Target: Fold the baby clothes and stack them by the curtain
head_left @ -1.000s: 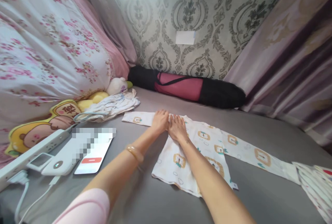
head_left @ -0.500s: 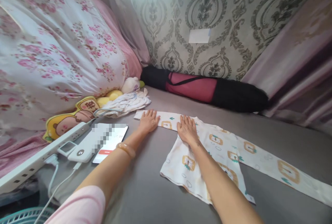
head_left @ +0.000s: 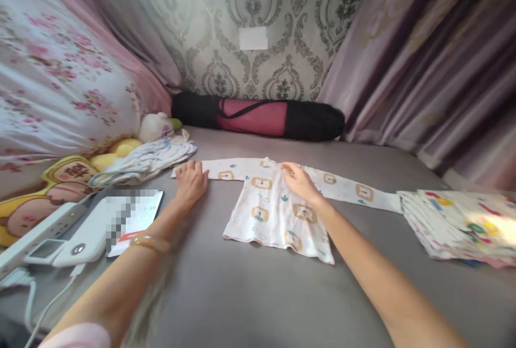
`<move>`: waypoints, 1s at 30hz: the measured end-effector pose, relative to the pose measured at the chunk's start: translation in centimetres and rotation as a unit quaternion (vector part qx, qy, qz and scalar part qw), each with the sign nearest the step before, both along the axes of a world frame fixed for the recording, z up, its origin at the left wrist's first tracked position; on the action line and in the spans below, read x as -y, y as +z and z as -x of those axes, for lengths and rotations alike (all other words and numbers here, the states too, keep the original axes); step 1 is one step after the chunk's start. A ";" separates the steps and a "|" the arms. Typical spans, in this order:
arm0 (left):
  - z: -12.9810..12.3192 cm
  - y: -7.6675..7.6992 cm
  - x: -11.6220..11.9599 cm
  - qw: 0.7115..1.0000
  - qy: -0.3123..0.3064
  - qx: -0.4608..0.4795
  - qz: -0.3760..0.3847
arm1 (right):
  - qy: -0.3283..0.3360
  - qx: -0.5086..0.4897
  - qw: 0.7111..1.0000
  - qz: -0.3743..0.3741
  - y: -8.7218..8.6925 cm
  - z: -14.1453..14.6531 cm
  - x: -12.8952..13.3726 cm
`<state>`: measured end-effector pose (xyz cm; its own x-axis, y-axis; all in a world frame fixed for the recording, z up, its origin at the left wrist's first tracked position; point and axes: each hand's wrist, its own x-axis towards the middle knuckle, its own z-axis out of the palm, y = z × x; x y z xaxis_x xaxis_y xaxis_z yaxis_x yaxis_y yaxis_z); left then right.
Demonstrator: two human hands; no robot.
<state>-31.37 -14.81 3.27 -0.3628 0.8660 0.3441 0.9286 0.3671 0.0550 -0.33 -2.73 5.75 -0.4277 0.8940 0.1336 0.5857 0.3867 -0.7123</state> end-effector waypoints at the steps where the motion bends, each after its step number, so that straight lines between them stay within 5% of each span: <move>1: -0.8 0.2 0.5 0.999 0.002 0.026 0.018 | -0.023 0.002 1.000 0.002 0.2 -2.5 0.7; 5: -4.0 0.5 2.4 0.979 -0.024 0.158 0.128 | -0.094 0.091 0.989 0.062 0.1 -10.7 4.3; 8: -6.0 0.2 3.9 0.963 -0.061 0.200 0.172 | -0.110 0.207 0.970 0.067 -0.2 -13.4 7.6; 15: -9.4 -0.1 6.4 0.960 -0.073 0.210 0.169 | -0.118 0.260 0.955 0.073 0.3 -13.1 13.3; 22: -12.3 2.1 7.5 0.934 -0.050 0.327 0.136 | -0.125 0.237 0.961 0.062 -0.4 -13.1 13.9; 30: -12.1 1.3 8.4 0.877 -0.091 0.468 0.064 | -0.113 0.211 0.967 0.084 -0.9 -11.9 14.6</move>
